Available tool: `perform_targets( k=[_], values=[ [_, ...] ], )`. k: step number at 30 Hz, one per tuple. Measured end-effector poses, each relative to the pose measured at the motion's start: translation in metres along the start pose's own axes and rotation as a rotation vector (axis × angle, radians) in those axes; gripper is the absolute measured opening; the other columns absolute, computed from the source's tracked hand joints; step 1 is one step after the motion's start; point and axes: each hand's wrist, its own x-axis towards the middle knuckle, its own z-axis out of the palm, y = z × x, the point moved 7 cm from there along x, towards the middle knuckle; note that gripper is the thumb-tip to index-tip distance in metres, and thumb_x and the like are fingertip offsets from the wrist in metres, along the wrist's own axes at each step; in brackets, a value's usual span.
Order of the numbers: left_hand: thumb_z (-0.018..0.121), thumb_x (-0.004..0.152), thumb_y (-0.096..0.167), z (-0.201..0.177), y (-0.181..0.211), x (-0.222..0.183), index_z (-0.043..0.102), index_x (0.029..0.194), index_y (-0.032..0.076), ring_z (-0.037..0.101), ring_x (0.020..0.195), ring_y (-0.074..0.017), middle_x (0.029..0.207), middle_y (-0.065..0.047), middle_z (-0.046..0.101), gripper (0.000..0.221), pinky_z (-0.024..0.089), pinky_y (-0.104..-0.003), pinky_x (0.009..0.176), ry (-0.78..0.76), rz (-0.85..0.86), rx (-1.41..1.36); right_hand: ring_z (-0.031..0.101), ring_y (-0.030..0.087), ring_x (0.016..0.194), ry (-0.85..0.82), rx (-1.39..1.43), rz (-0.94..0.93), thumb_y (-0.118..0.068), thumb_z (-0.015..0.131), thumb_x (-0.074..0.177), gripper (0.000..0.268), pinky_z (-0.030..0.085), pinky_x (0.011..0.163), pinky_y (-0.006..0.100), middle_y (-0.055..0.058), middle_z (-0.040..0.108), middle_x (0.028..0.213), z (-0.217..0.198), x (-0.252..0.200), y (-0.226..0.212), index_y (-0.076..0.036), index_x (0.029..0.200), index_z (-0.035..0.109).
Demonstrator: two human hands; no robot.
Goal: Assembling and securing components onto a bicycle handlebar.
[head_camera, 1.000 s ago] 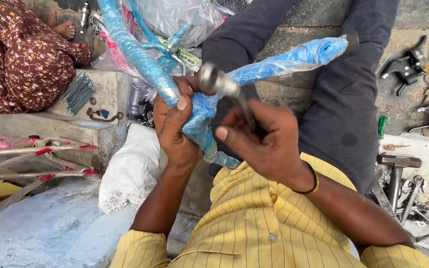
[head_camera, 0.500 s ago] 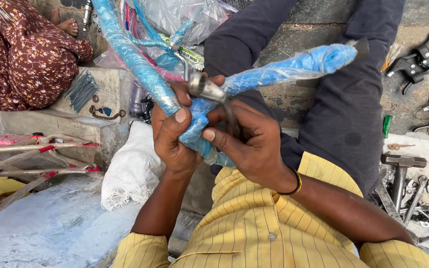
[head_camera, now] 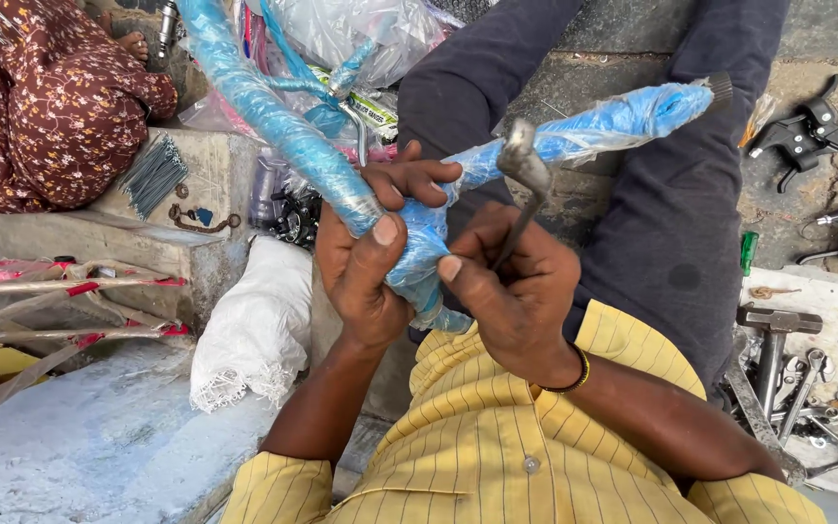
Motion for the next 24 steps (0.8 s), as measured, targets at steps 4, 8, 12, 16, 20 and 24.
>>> perform_targets(
  k=[4,8,12,16,20,24],
  values=[
    [0.06,0.108,0.025,0.002,-0.003,0.0,0.054,0.116,0.004,0.064,0.118,-0.0323,0.104,-0.016,0.068,0.024,0.025,-0.05,0.128,0.001,0.016,0.022,0.056,0.007,0.064,-0.001,-0.333,-0.218,-0.002,0.075,0.089,0.014,0.042,0.056,0.023,0.006,0.061,0.079,-0.003,0.008,-0.03,0.0,0.094,0.062],
    [0.059,0.108,0.029,0.004,0.001,-0.002,0.054,0.115,0.005,0.065,0.117,-0.0332,0.103,-0.016,0.068,0.025,0.026,-0.051,0.126,0.005,0.021,0.083,0.069,0.017,0.067,-0.225,-0.621,-0.56,0.001,0.074,0.083,0.017,0.053,0.058,0.032,0.007,0.067,0.083,0.024,0.002,-0.051,-0.004,0.097,0.065],
    [0.06,0.109,0.028,0.0,-0.002,-0.001,0.055,0.114,0.004,0.066,0.124,-0.0384,0.102,-0.018,0.068,0.025,0.023,-0.053,0.13,-0.027,-0.011,-0.014,0.068,0.02,0.067,-0.281,-0.651,-0.657,0.0,0.073,0.083,0.018,0.056,0.061,0.034,0.008,0.064,0.085,0.032,-0.003,-0.048,-0.003,0.099,0.064],
    [0.061,0.107,0.033,-0.004,-0.004,0.005,0.055,0.111,0.003,0.065,0.126,-0.0418,0.102,-0.019,0.069,0.03,0.018,-0.053,0.13,-0.062,-0.075,-0.09,0.071,0.021,0.074,-0.356,-0.719,-0.75,-0.001,0.073,0.089,0.021,0.059,0.068,0.033,0.011,0.065,0.093,0.042,-0.007,-0.052,0.001,0.107,0.063],
    [0.078,0.09,0.034,-0.002,-0.004,0.013,0.054,0.117,0.008,0.057,0.132,-0.0378,0.111,-0.014,0.068,0.044,0.011,-0.047,0.132,-0.219,-0.041,-0.133,0.067,0.02,0.069,-0.494,-0.752,-0.614,-0.004,0.073,0.082,0.032,0.056,0.063,0.034,0.007,0.064,0.088,0.038,-0.012,-0.04,0.0,0.114,0.068],
    [0.085,0.085,0.019,0.0,-0.004,0.007,0.051,0.128,0.013,0.049,0.141,-0.0375,0.117,-0.011,0.064,0.055,0.005,-0.049,0.132,-0.189,-0.093,0.008,0.056,0.011,0.051,-0.295,-0.722,-0.384,-0.004,0.079,0.089,0.016,0.041,0.046,0.031,0.004,0.058,0.069,0.0,-0.015,-0.025,0.0,0.102,0.07]
  ],
)
